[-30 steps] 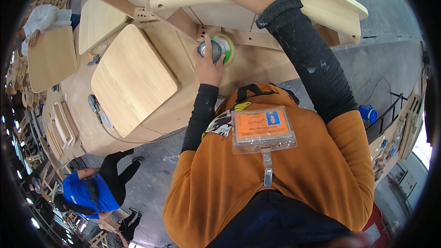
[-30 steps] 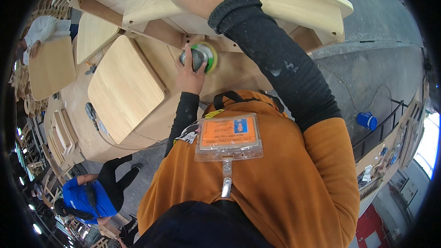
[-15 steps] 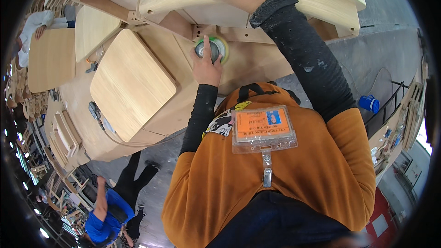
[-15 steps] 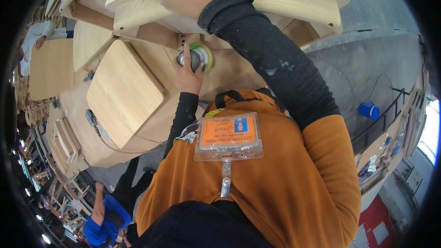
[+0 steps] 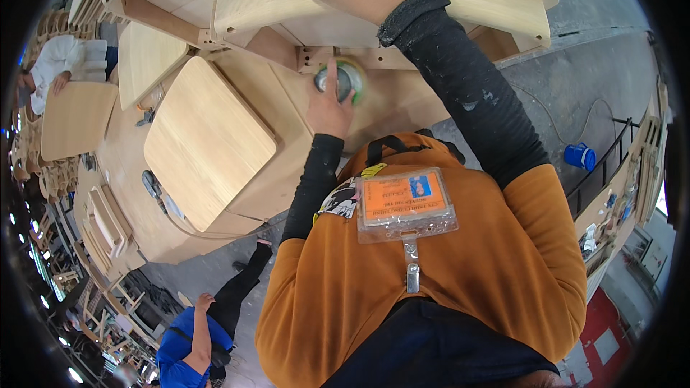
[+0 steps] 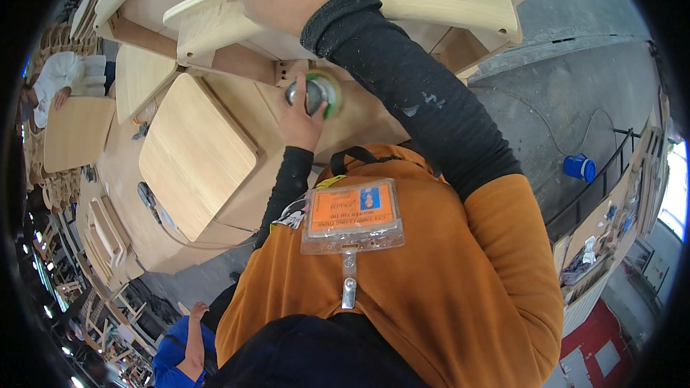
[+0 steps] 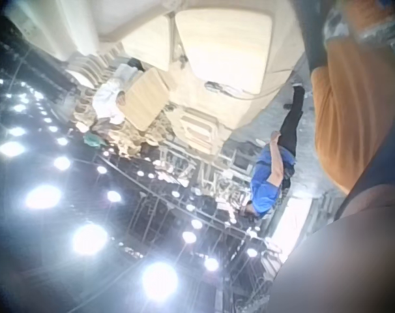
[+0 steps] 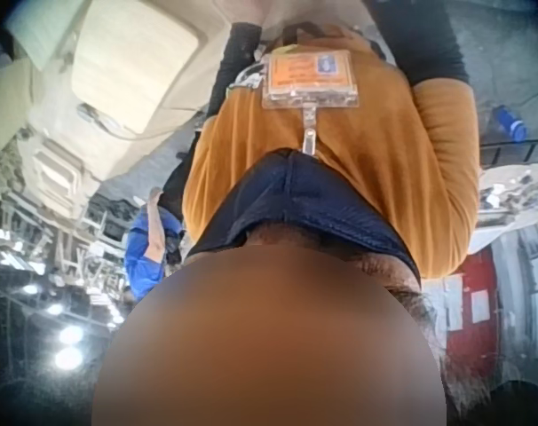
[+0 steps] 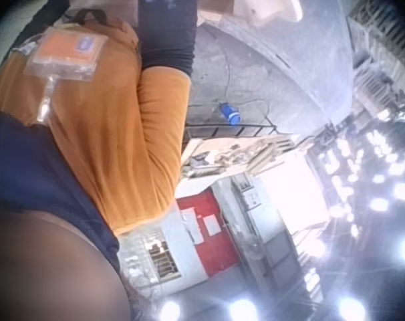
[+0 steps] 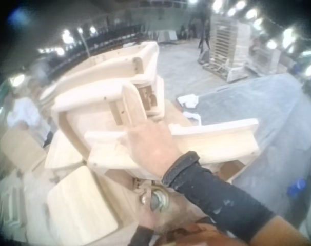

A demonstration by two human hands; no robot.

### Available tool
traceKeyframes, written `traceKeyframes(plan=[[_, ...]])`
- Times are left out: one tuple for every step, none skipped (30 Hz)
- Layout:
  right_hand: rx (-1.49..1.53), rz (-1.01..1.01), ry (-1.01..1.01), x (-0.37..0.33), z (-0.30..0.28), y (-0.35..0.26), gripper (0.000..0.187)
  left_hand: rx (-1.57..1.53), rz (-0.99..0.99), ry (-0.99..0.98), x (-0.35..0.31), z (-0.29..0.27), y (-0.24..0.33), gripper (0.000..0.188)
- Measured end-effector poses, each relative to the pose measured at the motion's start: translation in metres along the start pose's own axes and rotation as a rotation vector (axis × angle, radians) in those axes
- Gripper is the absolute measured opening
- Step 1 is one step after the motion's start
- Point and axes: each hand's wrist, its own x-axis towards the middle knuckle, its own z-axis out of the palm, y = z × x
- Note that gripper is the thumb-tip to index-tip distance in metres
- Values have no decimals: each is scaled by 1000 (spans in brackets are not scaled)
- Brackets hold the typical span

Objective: The person uses a handheld orbital sander to smooth the surfaces of unfinished wooden chair parts. They repeatedly pick up chair backs and seat panels, sand multiple edges and faces, then place the pieces back on the workbench. Another worker nearby performs similar sanding on separate pieces.

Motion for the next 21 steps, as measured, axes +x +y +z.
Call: traceKeyframes(plan=[[-6,-1,9,0,0,2,31,-37,15,-31,-1,4,4,84],[-11,-4,16,0,1,3,31,-69,15,-70,-4,10,11,83],[-16,-9,21,1,1,4,32,-102,11,-108,-6,16,17,82],[-26,-20,28,1,2,5,32,-97,77,-117,-4,22,22,77],[-37,-31,34,1,2,6,32,-59,88,-133,-1,29,27,76],[-46,-43,38,1,2,7,32,-22,97,-149,2,36,31,75],[-27,-43,48,1,3,7,32,18,98,-181,5,41,34,73],[-10,-43,60,3,3,8,32,21,110,-177,7,44,36,71],[8,-37,73,3,2,8,32,6,106,-169,8,45,38,71],[-27,-54,72,3,2,9,32,-4,88,-189,6,45,39,71],[-61,-71,71,3,2,9,32,-15,73,-210,4,44,40,71],[-96,-90,72,4,2,9,31,-26,59,-223,2,41,40,71],[-50,-53,31,4,1,9,31,-37,50,-235,-1,37,39,70],[-5,-16,-8,5,0,10,31,-47,44,-246,-2,34,38,69],[40,21,-47,6,-1,10,31,-30,39,-254,-3,33,38,69],[50,5,-6,6,-1,10,30,-13,31,-264,-5,31,38,68],[62,-14,33,6,-1,8,30,5,20,-272,-6,30,38,68],[74,-35,74,6,-1,7,30,-5,28,-270,-4,31,39,66],[62,-20,44,7,-1,6,30,-15,37,-266,-2,34,40,64],[49,-4,15,8,-1,6,30,-33,56,-244,0,37,40,62],[35,11,-14,10,-1,6,30,-21,73,-260,3,40,42,65]])
